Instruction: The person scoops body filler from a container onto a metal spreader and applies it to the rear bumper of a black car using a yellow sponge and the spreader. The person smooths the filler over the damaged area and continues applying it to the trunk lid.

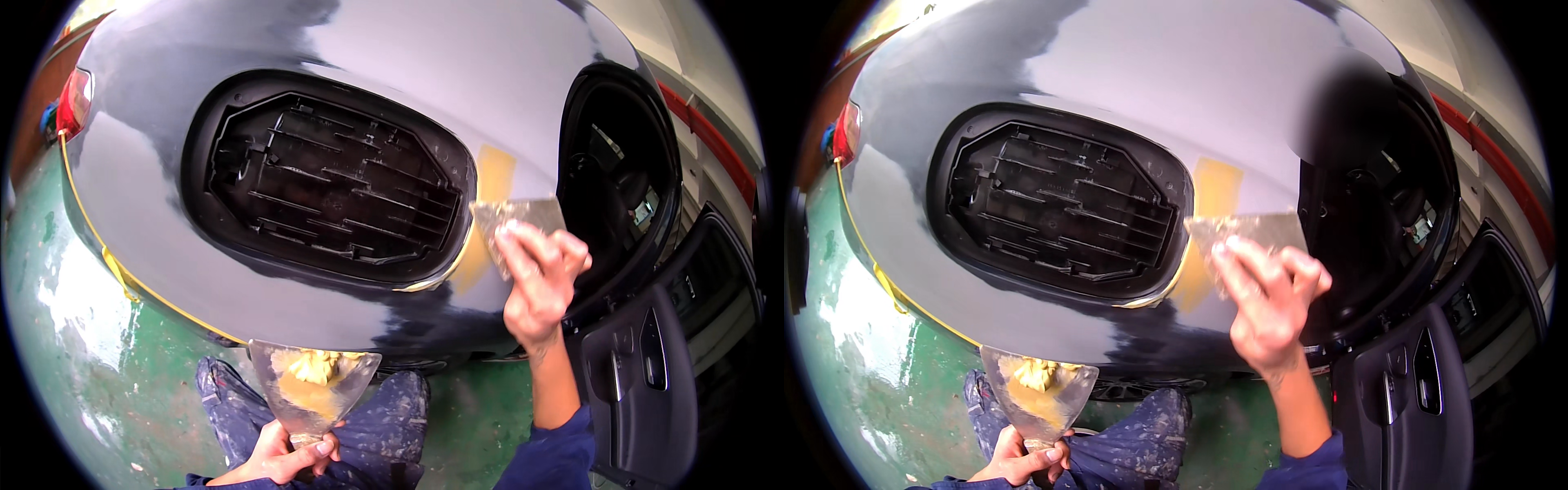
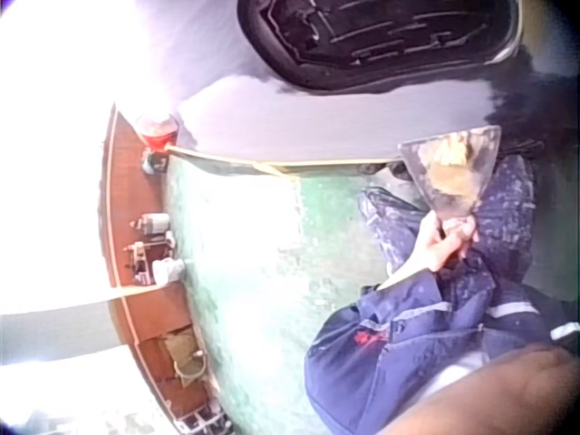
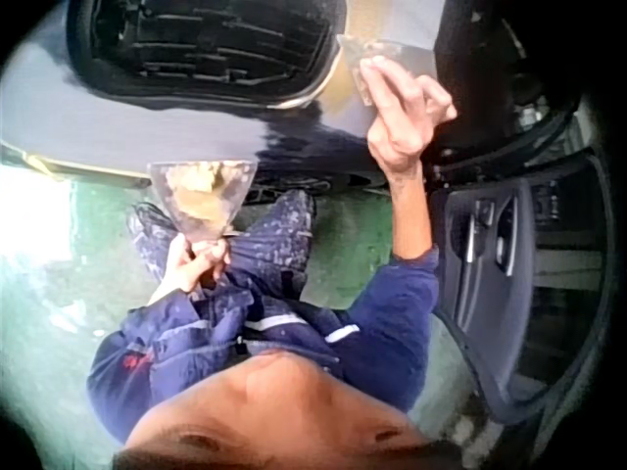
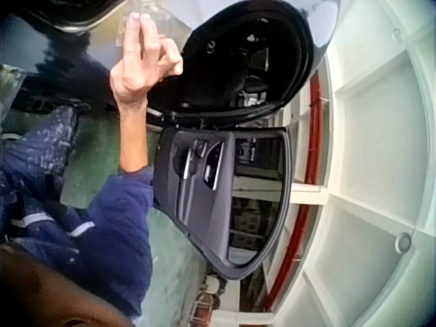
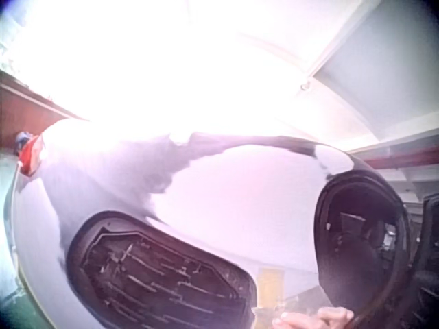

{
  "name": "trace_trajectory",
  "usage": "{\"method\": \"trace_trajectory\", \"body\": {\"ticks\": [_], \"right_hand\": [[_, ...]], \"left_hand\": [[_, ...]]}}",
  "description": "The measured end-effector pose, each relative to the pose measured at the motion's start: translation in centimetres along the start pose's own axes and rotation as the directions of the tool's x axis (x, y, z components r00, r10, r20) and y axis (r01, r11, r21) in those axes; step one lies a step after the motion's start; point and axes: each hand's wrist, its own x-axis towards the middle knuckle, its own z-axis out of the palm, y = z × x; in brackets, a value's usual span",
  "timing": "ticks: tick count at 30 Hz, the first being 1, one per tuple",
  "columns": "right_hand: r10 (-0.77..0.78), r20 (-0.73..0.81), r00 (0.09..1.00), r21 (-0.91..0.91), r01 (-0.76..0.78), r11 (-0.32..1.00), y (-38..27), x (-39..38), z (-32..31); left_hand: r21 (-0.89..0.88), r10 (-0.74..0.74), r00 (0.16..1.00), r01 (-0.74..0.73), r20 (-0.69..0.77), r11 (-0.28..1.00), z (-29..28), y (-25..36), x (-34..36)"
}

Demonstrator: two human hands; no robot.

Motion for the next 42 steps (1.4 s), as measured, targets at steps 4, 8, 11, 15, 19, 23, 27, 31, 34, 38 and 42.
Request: {"method": "trace_trajectory", "body": {"ticks": [4, 8, 11, 15, 19, 23, 27, 31, 34, 38, 42], "right_hand": [[0.03, 0.047, 0.998, 0.019, -0.031, 0.999, -3.9, -3.6, -1.4], [0.196, -0.078, 0.977, 0.107, -0.188, 0.976, -4.2, -3.1, -1.5], [0.17, -0.127, 0.977, 0.054, -0.165, 0.985, -1.9, -0.9, 0.5], [0.1, -0.131, 0.986, 0.028, -0.097, 0.995, 0.2, 1.2, 2.2], [0.082, -0.081, 0.993, 0.005, -0.082, 0.997, -0.2, 0.7, 1.2], [0.08, -0.035, 0.996, -0.017, -0.08, 0.997, -2.9, -2.4, 0.6], [0.153, -0.063, 0.986, -0.043, -0.156, 0.987, -6.9, -6.9, 1.6], [0.141, -0.044, 0.989, -0.086, -0.144, 0.986, -9.3, -9.0, 1.4], [0.213, -0.172, 0.962, -0.005, -0.217, 0.976, -7.6, -7.3, 0.9], [0.235, -0.22, 0.947, 0.002, -0.24, 0.971, -3.8, -1.3, 1.0], [0.134, -0.192, 0.972, -0.022, -0.14, 0.99, -0.1, 2.1, 1.7]], "left_hand": [[0.026, -0.002, 0.999, 0.003, -0.032, 1.0, 0.0, 0.4, -0.3], [0.034, -0.004, 1.0, 0.005, -0.012, 0.999, -0.1, 0.3, -0.1], [0.033, -0.018, 1.0, 0.018, -0.012, 0.999, 0.0, 0.4, 0.0], [0.043, 0.003, 1.0, -0.002, -0.016, 0.999, 0.2, 0.3, -0.1], [0.077, -0.014, 1.0, 0.014, -0.011, 0.997, 0.5, 0.4, -0.1], [0.079, -0.011, 1.0, 0.013, -0.025, 0.997, 0.4, 0.3, -0.2], [0.063, -0.013, 1.0, 0.015, -0.022, 0.998, 0.3, 0.0, -0.1], [0.06, -0.023, 1.0, 0.024, -0.017, 0.998, 0.4, 0.2, -0.2], [0.082, -0.012, 0.999, 0.015, -0.039, 0.997, 0.6, 0.2, -0.4], [0.097, 0.007, 0.999, -0.003, -0.036, 0.995, 0.5, 0.3, -0.5], [0.092, 0.01, 1.0, -0.008, -0.029, 0.996, 0.9, 0.3, -0.4]]}}
